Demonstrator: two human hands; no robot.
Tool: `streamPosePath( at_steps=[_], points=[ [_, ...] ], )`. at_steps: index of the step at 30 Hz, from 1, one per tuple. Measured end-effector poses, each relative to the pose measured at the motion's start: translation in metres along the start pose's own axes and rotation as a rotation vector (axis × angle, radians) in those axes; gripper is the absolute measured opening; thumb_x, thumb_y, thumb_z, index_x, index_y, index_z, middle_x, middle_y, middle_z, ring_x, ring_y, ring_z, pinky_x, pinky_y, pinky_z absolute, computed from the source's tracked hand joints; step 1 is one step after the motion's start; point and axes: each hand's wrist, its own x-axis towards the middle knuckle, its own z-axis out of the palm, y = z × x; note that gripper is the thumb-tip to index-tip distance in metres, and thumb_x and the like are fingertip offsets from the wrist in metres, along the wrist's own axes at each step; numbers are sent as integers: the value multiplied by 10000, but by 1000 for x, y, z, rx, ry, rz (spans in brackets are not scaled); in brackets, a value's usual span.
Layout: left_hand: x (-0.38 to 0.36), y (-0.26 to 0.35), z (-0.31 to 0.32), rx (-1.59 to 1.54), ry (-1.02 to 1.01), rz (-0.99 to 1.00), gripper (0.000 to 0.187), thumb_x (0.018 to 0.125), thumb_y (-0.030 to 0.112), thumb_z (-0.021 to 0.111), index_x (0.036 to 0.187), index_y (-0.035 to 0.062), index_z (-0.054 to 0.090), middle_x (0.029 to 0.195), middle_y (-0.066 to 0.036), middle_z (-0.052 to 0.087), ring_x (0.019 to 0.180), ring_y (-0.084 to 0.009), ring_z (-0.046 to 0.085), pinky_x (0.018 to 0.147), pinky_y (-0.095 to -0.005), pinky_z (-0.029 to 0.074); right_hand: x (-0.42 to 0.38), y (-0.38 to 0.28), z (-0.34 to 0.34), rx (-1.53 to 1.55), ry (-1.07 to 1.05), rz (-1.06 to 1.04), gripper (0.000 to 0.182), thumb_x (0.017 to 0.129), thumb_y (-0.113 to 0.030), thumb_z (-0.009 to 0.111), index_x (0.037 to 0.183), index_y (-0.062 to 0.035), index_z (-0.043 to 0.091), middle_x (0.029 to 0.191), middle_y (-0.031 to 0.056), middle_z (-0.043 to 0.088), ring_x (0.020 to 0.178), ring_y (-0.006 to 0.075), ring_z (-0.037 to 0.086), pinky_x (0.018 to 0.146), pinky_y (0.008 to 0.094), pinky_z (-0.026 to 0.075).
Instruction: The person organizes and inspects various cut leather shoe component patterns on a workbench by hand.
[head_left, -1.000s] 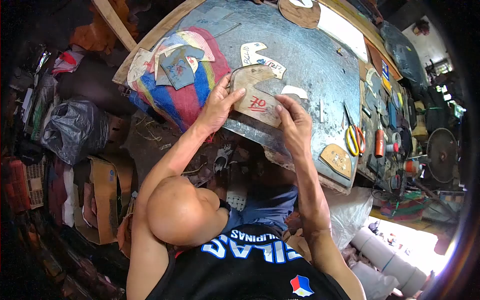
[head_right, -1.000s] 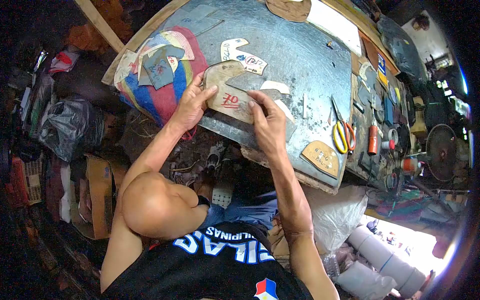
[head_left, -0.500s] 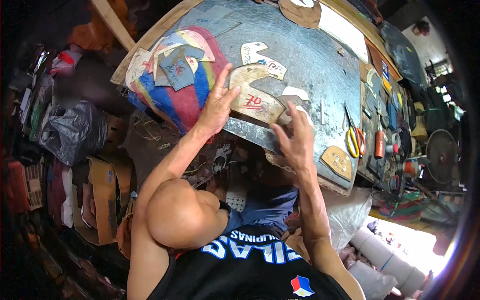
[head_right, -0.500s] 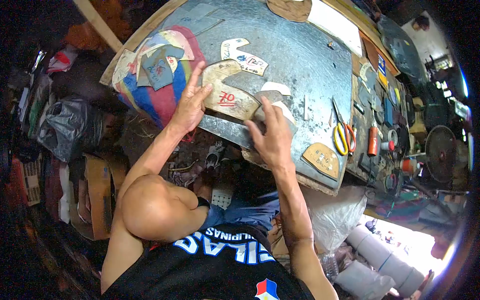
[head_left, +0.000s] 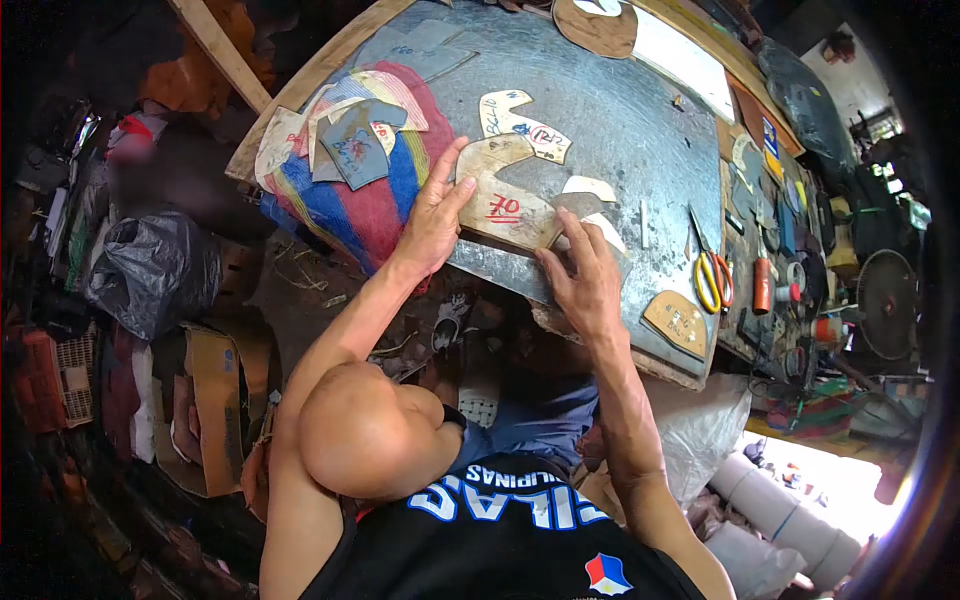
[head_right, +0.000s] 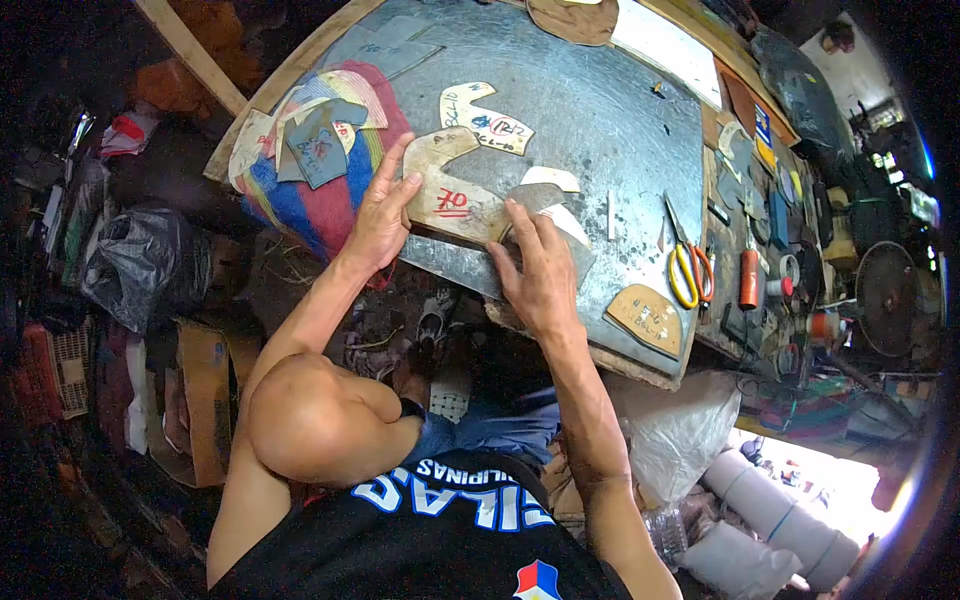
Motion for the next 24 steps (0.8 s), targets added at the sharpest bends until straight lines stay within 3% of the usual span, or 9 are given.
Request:
streamPosePath(
  at_steps=[3,5,20,24],
  points=[
    [0,0,2,-11,4,10,556,979,89,460,1475,131,212,1296,-117,527,1145,-181,555,969,-350,474,0,1,3,51,4,-20,531,798,-126,711,1283,-76,500,1047,169,572,914,343,588,753,413,494],
    [-2,2,4,-20,25,18,531,979,88,459,1471,112,261,1277,-100,539,1099,-121,542,953,-273,435,0,-1,3,50,-3,-7,535,800,-113,709,1290,-79,497,1027,170,560,898,345,583,741,415,491],
    [-2,1,6,-3,10,60,495,975,93,436,1444,123,284,1216,-101,567,1006,-127,587,888,-273,469,-1,-2,3,68,11,-16,541,803,-81,703,1303,-89,497,994,169,554,869,330,581,731,406,485],
    [-3,2,4,-23,1,24,491,970,86,432,1439,117,289,1234,-103,551,1051,-131,564,922,-279,450,-1,-1,3,57,3,-14,545,803,-78,704,1306,-91,496,1001,171,556,876,331,583,736,406,486]
  ],
)
